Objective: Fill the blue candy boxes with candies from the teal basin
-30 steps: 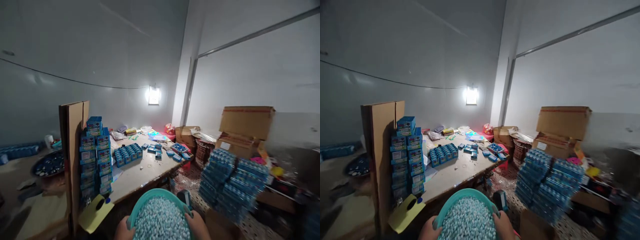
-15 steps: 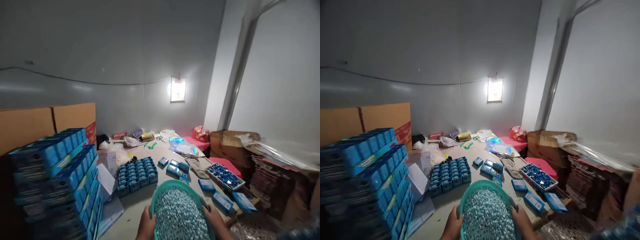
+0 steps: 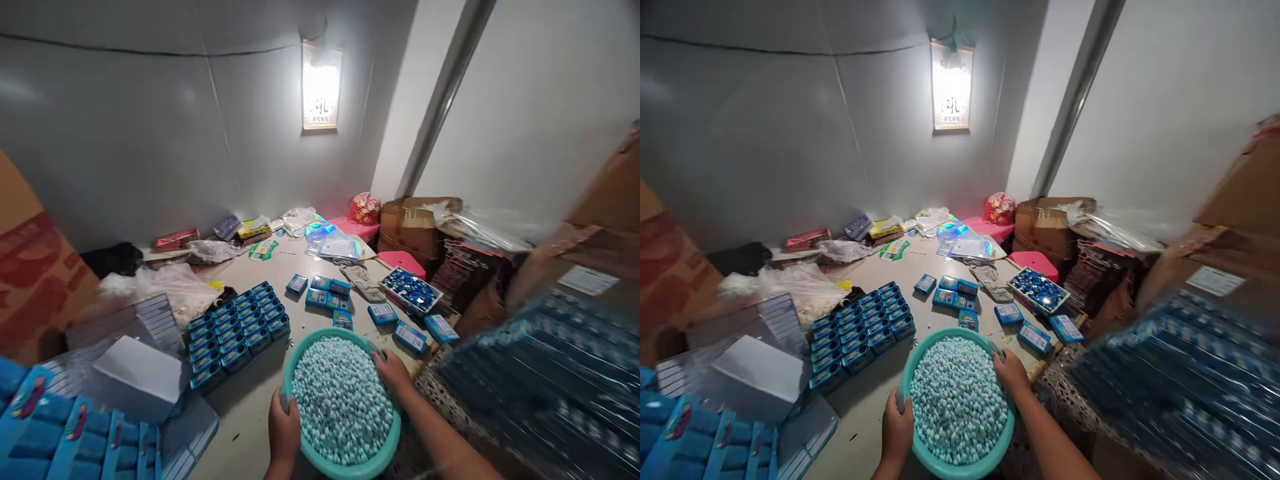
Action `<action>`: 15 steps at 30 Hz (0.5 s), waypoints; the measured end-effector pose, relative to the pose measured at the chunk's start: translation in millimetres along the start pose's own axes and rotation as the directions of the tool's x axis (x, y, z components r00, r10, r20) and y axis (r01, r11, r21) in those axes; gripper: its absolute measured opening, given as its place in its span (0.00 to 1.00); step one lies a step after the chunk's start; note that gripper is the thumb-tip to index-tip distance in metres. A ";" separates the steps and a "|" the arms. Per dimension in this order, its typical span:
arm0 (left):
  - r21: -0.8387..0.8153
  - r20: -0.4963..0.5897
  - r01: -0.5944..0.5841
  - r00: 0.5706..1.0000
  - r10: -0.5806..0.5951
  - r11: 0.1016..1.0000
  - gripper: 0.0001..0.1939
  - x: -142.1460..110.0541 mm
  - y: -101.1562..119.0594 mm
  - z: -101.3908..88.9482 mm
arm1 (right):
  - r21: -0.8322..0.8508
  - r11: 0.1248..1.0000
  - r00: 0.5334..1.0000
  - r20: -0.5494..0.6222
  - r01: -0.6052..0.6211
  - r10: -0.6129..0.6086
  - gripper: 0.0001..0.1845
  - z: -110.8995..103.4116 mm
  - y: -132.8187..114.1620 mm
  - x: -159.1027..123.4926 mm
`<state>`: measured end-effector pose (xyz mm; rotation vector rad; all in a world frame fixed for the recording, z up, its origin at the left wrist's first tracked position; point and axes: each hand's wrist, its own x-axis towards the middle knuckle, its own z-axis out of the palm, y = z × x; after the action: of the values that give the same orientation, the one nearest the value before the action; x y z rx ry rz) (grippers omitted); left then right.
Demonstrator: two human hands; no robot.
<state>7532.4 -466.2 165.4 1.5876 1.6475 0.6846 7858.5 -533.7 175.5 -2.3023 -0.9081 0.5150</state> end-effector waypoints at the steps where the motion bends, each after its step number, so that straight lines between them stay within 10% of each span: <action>1: -0.012 0.003 -0.011 1.000 0.011 1.000 0.29 4.8 0.9 2.1 | 0.004 1.000 1.000 -0.006 -0.002 0.002 0.15 -0.1 -1.9 4.0; 11: -0.116 -0.049 -0.063 0.997 0.058 0.991 0.24 31.8 17.2 2.7 | 0.073 0.997 0.999 0.004 0.033 -0.033 0.15 -2.9 -9.9 9.2; 15: -0.149 -0.345 0.089 0.929 -0.136 0.985 0.30 -16.9 0.4 17.0 | 0.041 0.989 0.988 0.055 0.139 -0.141 0.14 -8.1 -6.2 20.3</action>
<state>7545.7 -484.8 158.1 1.3181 1.8916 1.0430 7874.0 -518.8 183.0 -2.1817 -1.0705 0.5350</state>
